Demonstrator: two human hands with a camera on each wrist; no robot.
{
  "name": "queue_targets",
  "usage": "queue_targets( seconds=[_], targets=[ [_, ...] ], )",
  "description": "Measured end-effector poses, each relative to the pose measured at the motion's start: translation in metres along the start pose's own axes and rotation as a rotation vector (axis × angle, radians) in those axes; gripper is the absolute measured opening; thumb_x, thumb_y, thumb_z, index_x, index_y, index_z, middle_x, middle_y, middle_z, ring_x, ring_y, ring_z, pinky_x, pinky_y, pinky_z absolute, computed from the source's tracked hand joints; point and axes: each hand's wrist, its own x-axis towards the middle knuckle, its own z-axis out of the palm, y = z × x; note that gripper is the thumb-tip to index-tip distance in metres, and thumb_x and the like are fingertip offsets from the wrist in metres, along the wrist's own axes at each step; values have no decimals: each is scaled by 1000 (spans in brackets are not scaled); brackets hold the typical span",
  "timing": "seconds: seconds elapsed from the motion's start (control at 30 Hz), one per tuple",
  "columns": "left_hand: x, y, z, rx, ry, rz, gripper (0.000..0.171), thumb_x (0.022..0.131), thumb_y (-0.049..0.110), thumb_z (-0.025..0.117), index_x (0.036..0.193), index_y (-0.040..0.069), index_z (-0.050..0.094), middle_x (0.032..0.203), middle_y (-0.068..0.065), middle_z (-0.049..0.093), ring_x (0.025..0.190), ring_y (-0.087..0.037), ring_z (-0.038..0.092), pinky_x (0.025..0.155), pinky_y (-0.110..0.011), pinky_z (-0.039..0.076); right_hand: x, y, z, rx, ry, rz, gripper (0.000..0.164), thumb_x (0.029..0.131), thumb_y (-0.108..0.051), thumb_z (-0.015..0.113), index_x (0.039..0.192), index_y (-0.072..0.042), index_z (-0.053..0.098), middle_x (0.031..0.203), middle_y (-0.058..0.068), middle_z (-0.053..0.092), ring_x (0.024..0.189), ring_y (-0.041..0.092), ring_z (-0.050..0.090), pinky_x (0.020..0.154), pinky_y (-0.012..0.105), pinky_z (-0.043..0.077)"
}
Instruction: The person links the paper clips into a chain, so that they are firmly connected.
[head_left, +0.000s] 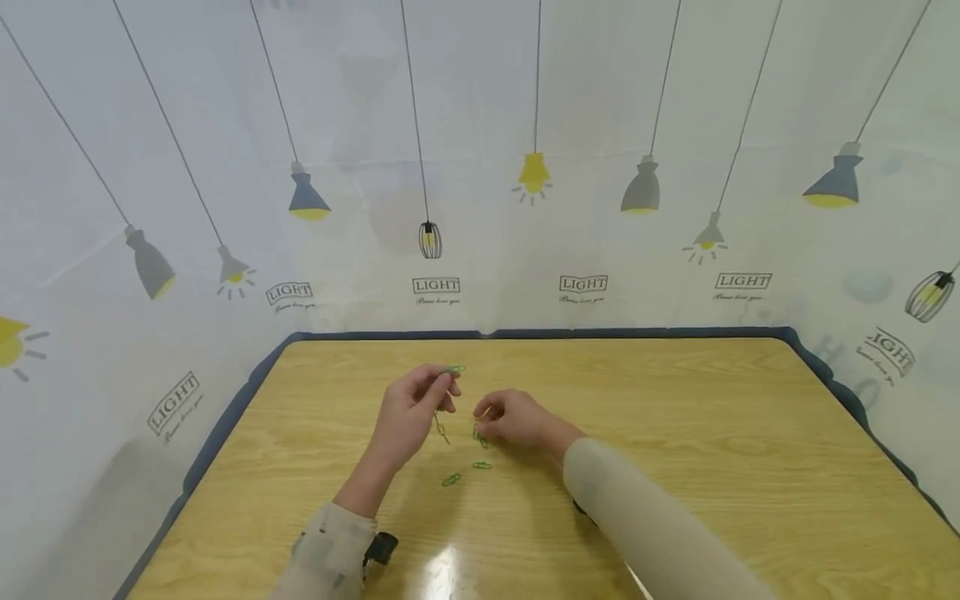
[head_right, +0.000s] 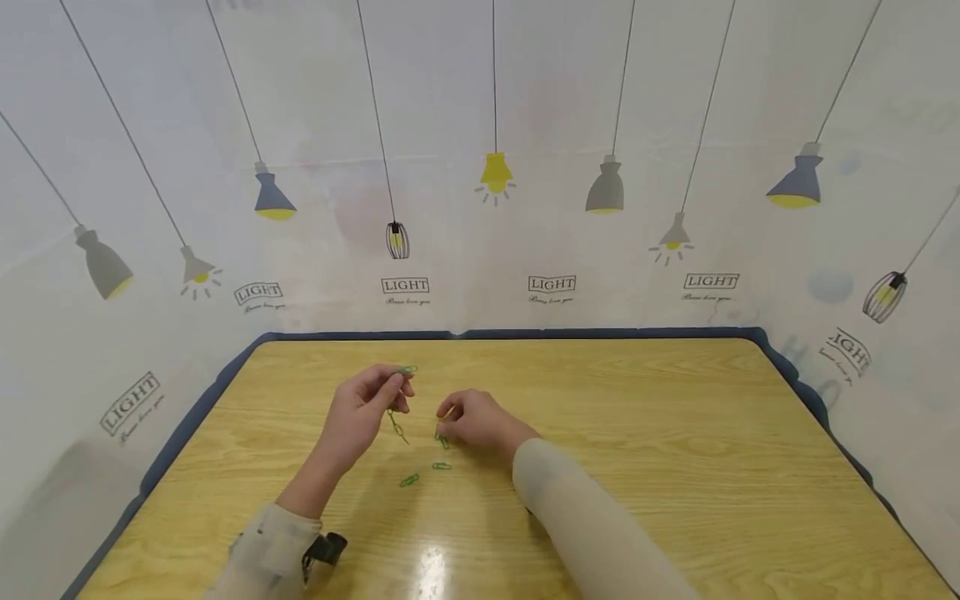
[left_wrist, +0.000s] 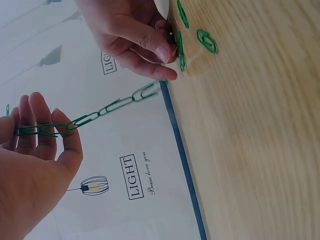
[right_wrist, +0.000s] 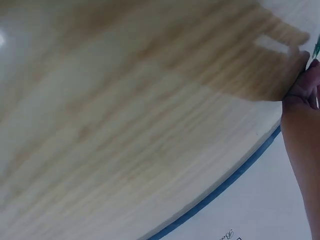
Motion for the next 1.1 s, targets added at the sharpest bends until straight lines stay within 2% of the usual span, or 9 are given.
queue_targets(
  seconds=[0.23, 0.53, 0.93, 1.1],
  targets=[
    [1, 2, 1, 7, -3, -22, 21, 111, 17, 57, 120, 4, 73, 105, -19, 73, 80, -10, 68, 75, -22, 56, 3, -1, -1, -22, 3, -4, 17, 94, -20, 84, 105, -11, 76, 89, 0, 70, 79, 12, 60, 74, 25, 50],
    [2, 3, 6, 5, -15, -12, 21, 111, 16, 57, 119, 4, 73, 105, -19, 73, 80, -11, 68, 76, -21, 56, 0, -6, 2, -29, 34, 37, 13, 92, -19, 86, 99, -12, 77, 88, -1, 68, 81, 14, 58, 76, 27, 48],
    [1, 6, 8, 4, -32, -19, 23, 112, 17, 57, 121, 5, 73, 106, -19, 73, 81, -11, 67, 79, -22, 57, -5, -10, 3, 1, 25, 66, 16, 90, -19, 87, 92, -11, 72, 85, -1, 64, 81, 15, 55, 79, 30, 45],
    [1, 5, 7, 4, -34, -22, 22, 112, 17, 57, 121, 5, 73, 106, -19, 72, 81, -11, 67, 76, -22, 55, -6, -10, 3, 16, 23, 76, 18, 90, -20, 87, 86, -12, 71, 82, -2, 64, 79, 15, 55, 77, 29, 44]
  ],
)
